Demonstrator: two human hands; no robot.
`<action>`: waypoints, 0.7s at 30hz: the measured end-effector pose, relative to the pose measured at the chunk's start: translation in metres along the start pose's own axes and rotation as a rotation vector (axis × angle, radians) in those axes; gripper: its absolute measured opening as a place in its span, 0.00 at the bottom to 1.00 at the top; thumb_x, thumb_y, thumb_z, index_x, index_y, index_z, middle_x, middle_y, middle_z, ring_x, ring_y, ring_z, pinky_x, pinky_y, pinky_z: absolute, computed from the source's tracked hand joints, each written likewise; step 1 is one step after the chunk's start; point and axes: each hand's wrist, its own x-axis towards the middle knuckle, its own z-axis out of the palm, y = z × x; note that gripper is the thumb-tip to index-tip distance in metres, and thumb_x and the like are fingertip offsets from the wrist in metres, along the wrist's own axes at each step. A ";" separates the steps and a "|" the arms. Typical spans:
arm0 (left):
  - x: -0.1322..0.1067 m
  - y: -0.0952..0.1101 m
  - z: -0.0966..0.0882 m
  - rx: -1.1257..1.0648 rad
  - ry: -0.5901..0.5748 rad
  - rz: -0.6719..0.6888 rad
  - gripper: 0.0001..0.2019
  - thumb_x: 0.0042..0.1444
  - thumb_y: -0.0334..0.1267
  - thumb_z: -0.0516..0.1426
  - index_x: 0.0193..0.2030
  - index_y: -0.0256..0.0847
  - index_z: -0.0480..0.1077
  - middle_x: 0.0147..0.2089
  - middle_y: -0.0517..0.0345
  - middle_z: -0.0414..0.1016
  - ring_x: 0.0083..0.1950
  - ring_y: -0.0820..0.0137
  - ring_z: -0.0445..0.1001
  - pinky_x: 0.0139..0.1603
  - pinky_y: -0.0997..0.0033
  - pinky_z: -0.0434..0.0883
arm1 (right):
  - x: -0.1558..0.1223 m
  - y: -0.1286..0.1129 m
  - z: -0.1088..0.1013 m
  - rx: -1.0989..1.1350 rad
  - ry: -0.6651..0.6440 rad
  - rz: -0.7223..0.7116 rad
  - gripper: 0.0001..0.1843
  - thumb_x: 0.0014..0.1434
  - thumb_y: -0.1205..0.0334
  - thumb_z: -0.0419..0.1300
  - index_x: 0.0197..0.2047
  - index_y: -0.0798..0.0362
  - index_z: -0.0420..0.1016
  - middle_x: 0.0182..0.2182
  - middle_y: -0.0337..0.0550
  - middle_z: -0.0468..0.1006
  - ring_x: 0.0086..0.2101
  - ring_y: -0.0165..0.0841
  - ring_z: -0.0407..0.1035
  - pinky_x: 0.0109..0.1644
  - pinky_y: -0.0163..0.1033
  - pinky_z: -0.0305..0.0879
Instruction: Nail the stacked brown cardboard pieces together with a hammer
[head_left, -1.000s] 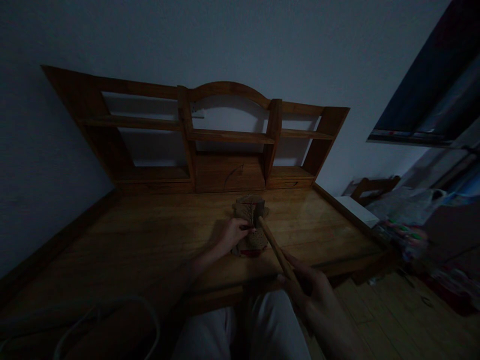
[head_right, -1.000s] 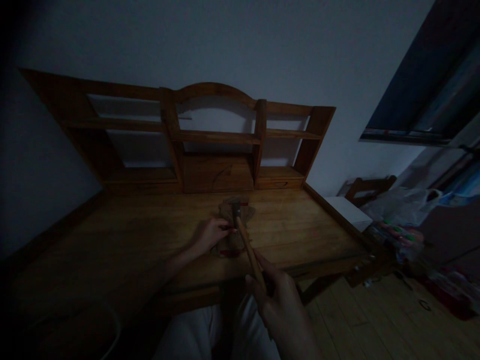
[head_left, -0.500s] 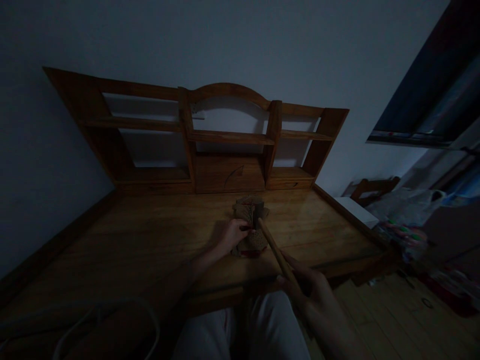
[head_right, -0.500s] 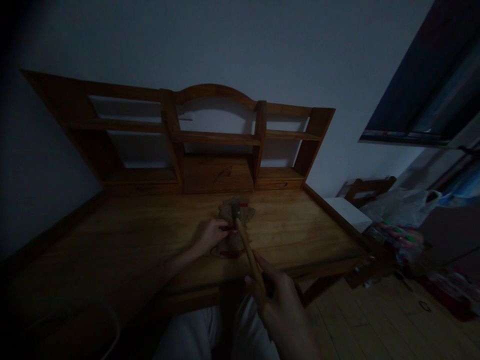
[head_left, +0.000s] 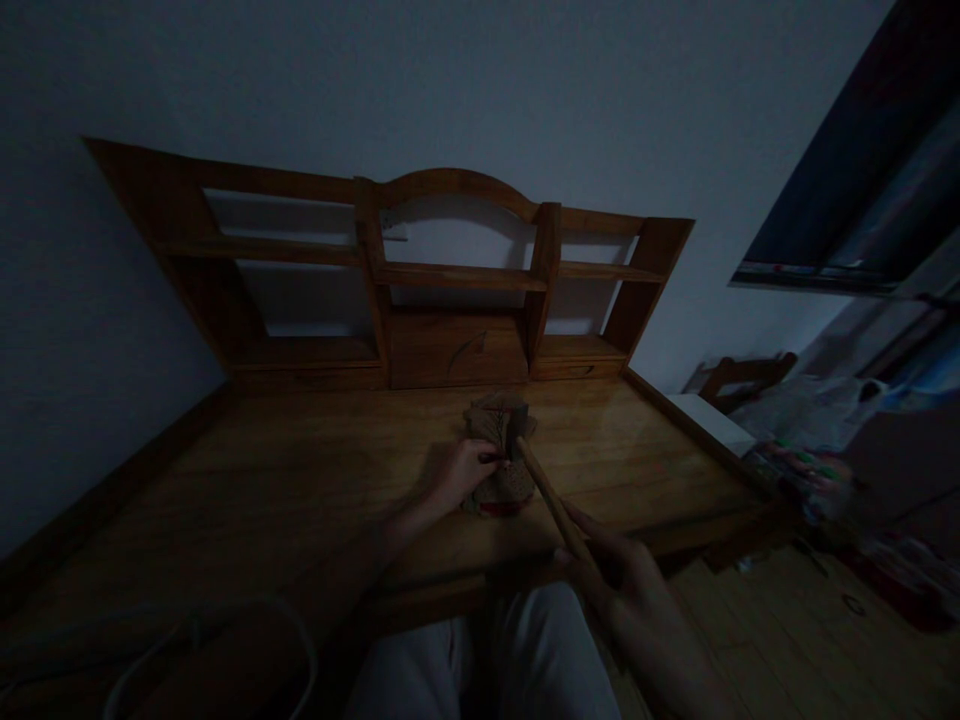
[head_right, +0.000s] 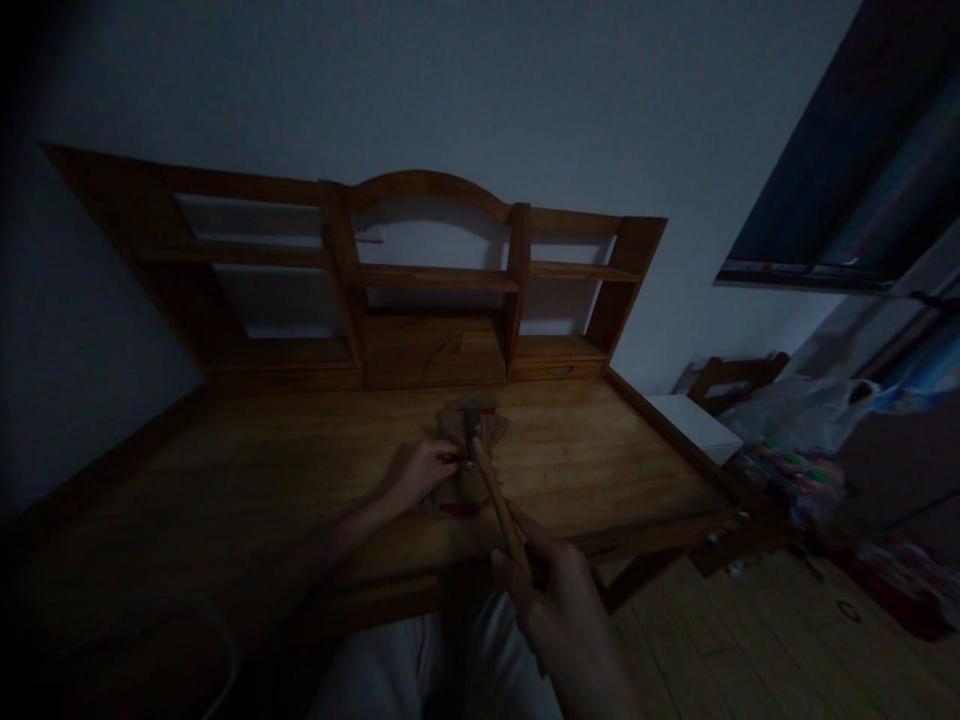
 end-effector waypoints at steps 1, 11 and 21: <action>0.000 0.000 0.000 -0.001 0.000 0.005 0.10 0.53 0.38 0.57 0.38 0.36 0.76 0.37 0.60 0.74 0.37 0.73 0.71 0.34 0.78 0.62 | 0.000 0.000 0.000 0.009 -0.002 -0.013 0.24 0.62 0.53 0.55 0.60 0.52 0.63 0.49 0.45 0.69 0.50 0.38 0.62 0.55 0.41 0.58; 0.002 -0.009 0.002 -0.072 0.006 -0.029 0.11 0.52 0.43 0.58 0.37 0.41 0.76 0.37 0.61 0.74 0.35 0.75 0.72 0.34 0.79 0.64 | -0.011 -0.016 -0.016 0.115 0.275 0.204 0.31 0.58 0.47 0.58 0.61 0.51 0.60 0.19 0.36 0.60 0.17 0.25 0.50 0.17 0.29 0.44; 0.017 -0.032 -0.014 -0.383 0.295 -0.048 0.21 0.53 0.51 0.56 0.37 0.30 0.72 0.34 0.51 0.72 0.33 0.72 0.71 0.32 0.76 0.68 | -0.043 0.018 -0.035 0.541 0.678 0.312 0.34 0.47 0.49 0.68 0.57 0.40 0.64 0.38 0.43 0.68 0.22 0.24 0.58 0.18 0.25 0.51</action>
